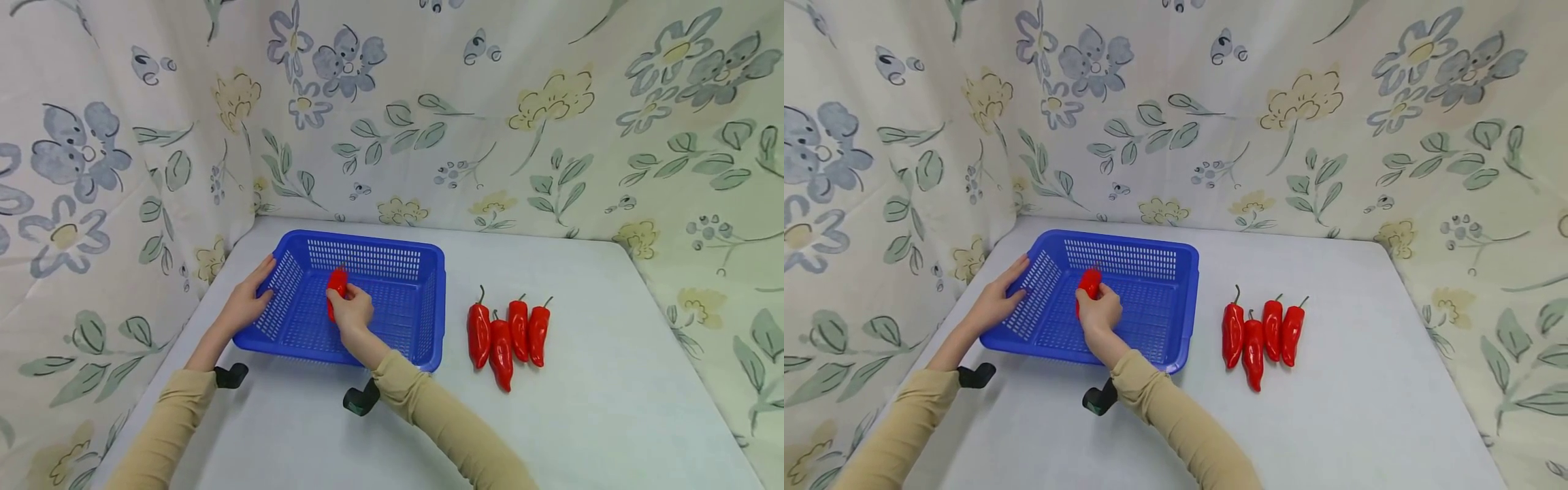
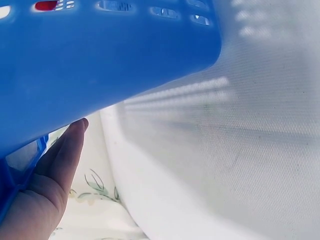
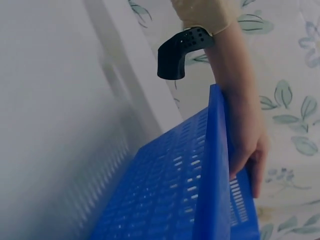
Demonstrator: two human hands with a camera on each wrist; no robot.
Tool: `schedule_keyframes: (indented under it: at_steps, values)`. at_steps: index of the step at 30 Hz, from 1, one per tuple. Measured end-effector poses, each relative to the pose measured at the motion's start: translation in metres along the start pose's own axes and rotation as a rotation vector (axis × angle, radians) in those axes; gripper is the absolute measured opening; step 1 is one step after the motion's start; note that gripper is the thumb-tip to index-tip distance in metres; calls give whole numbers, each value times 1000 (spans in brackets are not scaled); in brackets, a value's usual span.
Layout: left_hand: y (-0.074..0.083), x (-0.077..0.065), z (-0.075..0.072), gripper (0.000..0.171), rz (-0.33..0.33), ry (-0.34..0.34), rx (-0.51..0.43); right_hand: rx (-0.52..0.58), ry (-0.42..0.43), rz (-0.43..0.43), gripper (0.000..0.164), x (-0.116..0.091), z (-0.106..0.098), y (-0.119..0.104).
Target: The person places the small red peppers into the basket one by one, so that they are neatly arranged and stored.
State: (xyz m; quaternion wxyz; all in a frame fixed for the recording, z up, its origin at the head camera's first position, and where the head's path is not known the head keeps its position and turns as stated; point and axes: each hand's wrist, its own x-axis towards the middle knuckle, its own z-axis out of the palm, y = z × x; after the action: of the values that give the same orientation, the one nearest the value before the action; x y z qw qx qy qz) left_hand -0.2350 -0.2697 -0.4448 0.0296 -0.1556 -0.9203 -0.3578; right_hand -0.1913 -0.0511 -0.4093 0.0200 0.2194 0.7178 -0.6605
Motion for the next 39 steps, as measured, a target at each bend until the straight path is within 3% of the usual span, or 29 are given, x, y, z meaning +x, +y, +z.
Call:
schedule_keyframes:
  at_steps: [13, 24, 32, 39]
  values:
    - [-5, -4, -3, 64, -6, 10, 25, -71, 3, 95, 34, -1, 31, 8]
    - [1, -4, 0, 64, -30, 6, -1, -51, -33, 197, 39, -1, 42, 17]
    - [5, 1, 5, 62, -45, -7, -17, -36, -25, 202, 40, -2, 47, 21]
    - [5, -1, 1, 63, -75, -12, -1, -33, -102, 190, 43, -3, 46, 22]
